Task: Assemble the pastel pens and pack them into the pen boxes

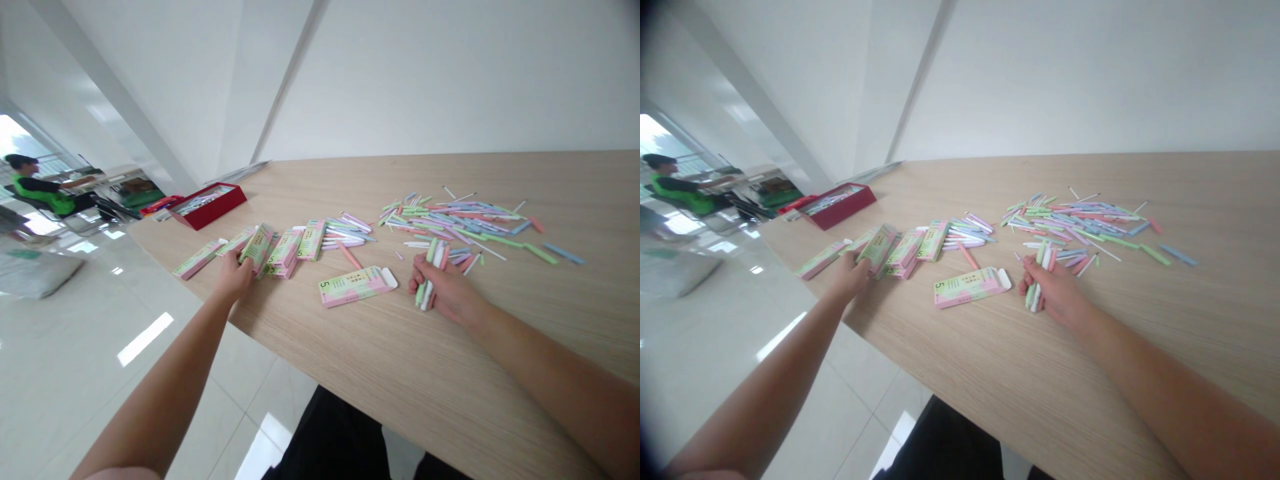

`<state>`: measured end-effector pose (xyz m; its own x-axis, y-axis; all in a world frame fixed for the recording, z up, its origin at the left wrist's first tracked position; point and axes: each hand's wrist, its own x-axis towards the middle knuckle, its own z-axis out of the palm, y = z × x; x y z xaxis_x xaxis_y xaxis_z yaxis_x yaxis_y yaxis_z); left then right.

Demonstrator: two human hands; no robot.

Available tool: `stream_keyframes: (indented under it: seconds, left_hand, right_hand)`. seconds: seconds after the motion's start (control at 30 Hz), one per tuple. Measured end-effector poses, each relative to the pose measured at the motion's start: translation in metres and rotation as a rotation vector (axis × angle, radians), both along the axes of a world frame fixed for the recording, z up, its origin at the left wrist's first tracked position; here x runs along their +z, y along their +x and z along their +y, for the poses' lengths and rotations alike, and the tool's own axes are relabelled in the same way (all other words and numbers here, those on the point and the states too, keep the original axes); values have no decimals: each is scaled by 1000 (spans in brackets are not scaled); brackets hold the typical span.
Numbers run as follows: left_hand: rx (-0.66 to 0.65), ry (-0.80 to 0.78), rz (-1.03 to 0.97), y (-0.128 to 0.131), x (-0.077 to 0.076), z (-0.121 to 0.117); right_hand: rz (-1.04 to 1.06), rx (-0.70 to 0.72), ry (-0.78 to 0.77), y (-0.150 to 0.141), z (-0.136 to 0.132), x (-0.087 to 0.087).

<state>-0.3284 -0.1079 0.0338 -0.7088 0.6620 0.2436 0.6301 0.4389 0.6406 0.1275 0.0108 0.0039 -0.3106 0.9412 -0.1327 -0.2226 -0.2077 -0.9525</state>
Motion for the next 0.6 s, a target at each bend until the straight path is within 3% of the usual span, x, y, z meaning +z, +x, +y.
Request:
stream_keyframes:
  seconds: [0.4,0.6]
  left_hand:
    - [-65,161,-224,20,13,32]
    - [-120,85,-186,34,11,42]
  right_hand:
    - [-4,27,-4,-1,0,-1]
    - [-13,31,3,0,1,-3]
